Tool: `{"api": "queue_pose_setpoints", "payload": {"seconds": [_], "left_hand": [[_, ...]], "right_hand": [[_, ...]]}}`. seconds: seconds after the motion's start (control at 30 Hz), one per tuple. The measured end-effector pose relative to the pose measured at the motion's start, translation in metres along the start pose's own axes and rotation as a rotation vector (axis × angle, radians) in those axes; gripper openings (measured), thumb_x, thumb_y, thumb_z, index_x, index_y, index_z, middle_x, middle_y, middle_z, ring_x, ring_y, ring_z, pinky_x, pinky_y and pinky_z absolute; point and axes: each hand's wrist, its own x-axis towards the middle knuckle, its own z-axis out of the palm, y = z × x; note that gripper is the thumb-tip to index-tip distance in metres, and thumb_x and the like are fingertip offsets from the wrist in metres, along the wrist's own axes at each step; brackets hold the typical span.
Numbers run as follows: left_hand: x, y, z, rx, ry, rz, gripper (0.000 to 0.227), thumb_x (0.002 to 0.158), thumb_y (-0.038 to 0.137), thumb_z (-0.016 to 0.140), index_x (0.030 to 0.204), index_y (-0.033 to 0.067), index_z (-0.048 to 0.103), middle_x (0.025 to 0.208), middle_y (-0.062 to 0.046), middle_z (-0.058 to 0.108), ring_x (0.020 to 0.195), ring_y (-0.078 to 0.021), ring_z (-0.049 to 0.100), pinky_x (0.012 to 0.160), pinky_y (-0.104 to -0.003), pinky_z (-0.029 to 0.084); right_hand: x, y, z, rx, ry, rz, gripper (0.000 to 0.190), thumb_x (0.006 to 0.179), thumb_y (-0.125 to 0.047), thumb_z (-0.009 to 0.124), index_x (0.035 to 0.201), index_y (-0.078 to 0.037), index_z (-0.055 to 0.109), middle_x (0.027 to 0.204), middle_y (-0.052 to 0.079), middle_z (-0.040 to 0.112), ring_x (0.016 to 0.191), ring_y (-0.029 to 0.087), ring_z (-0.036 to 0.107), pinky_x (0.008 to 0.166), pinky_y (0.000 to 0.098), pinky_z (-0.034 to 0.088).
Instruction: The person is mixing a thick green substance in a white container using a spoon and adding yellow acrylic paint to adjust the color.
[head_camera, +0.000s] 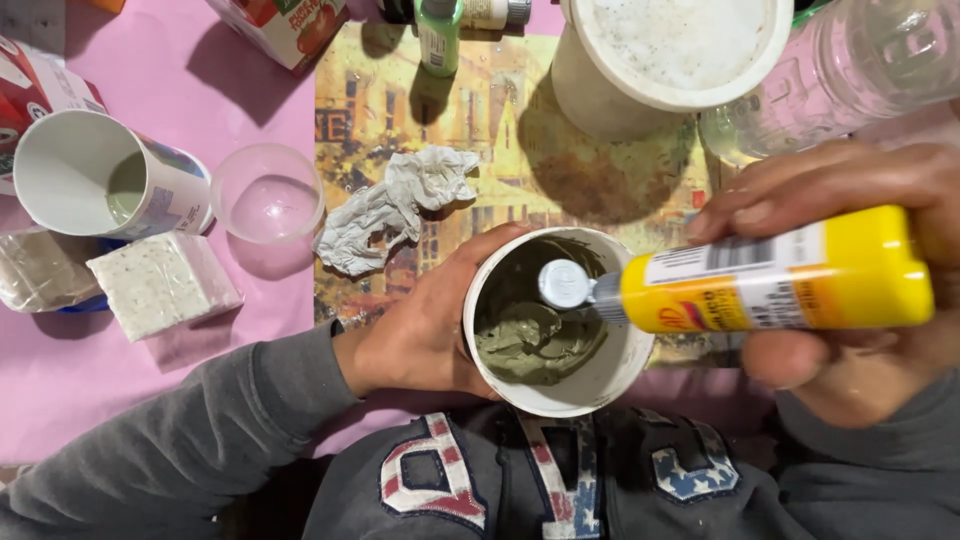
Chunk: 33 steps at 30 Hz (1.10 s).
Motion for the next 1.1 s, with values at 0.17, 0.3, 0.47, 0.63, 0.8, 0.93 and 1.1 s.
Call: {"api": "queue_pose_setpoints", "payload": {"seconds": [0.17,0.3,0.47,0.63,0.8,0.93,1.1], "left_hand": [[0.000,0.000,-0.001,-0.051,0.009,-0.003,0.123,0.069,0.027,0.098,0.161,0.0000,0.022,0.162,-0.016,0.038,0.156,-0.0294,0.037,0.134,-0.042,0.026],[-0.005,-0.006,0.005,-0.178,0.015,-0.012,0.124,0.077,0.031,0.097,0.164,-0.0004,0.015,0.163,-0.013,0.043,0.155,-0.0250,0.044,0.136,-0.041,0.031],[-0.004,-0.007,0.005,-0.134,0.015,0.011,0.124,0.074,0.029,0.097,0.163,0.0001,0.016,0.162,-0.014,0.040,0.156,-0.0255,0.041,0.136,-0.041,0.028],[-0.002,-0.004,0.004,-0.149,0.021,0.019,0.125,0.075,0.029,0.097,0.163,-0.0005,0.014,0.163,-0.014,0.040,0.156,-0.0258,0.040,0.137,-0.040,0.025],[0.001,-0.001,0.003,-0.012,0.008,0.035,0.123,0.070,0.026,0.099,0.160,-0.0009,0.019,0.158,-0.015,0.042,0.153,-0.0269,0.041,0.134,-0.042,0.023],[-0.002,-0.003,0.005,-0.123,0.025,0.012,0.124,0.075,0.029,0.097,0.163,-0.0015,0.016,0.162,-0.014,0.043,0.153,-0.0252,0.044,0.135,-0.040,0.030],[0.000,-0.002,0.002,-0.088,0.029,0.015,0.125,0.073,0.029,0.098,0.162,-0.0012,0.017,0.160,-0.014,0.043,0.153,-0.0254,0.044,0.134,-0.040,0.030]], "right_hand": [[0.017,0.015,0.010,0.189,-0.067,0.010,0.060,0.091,-0.048,0.079,0.115,0.002,0.055,0.103,0.012,0.066,0.093,0.021,0.073,0.083,0.0342,0.063],[0.023,0.012,0.013,0.230,-0.135,0.170,0.061,0.092,-0.048,0.078,0.118,0.003,0.056,0.108,0.012,0.066,0.094,0.019,0.073,0.086,0.0309,0.061],[0.019,0.011,0.014,0.232,-0.147,0.168,0.063,0.093,-0.049,0.078,0.121,0.002,0.055,0.105,0.013,0.067,0.095,0.018,0.073,0.088,0.0294,0.061],[0.019,0.010,0.015,0.204,-0.155,0.161,0.063,0.093,-0.049,0.077,0.122,0.002,0.054,0.105,0.013,0.067,0.095,0.017,0.072,0.087,0.0282,0.060],[0.020,0.015,0.017,0.175,-0.168,0.118,0.062,0.091,-0.049,0.076,0.119,0.002,0.055,0.107,0.013,0.068,0.092,0.017,0.072,0.082,0.0272,0.060],[0.016,0.016,0.017,0.177,-0.157,0.127,0.062,0.091,-0.050,0.077,0.118,0.002,0.055,0.106,0.013,0.068,0.091,0.016,0.072,0.081,0.0264,0.060],[0.004,0.029,0.014,0.107,-0.074,-0.008,0.059,0.097,-0.044,0.074,0.130,0.000,0.052,0.110,0.012,0.063,0.097,0.022,0.076,0.090,0.0326,0.064]]}}
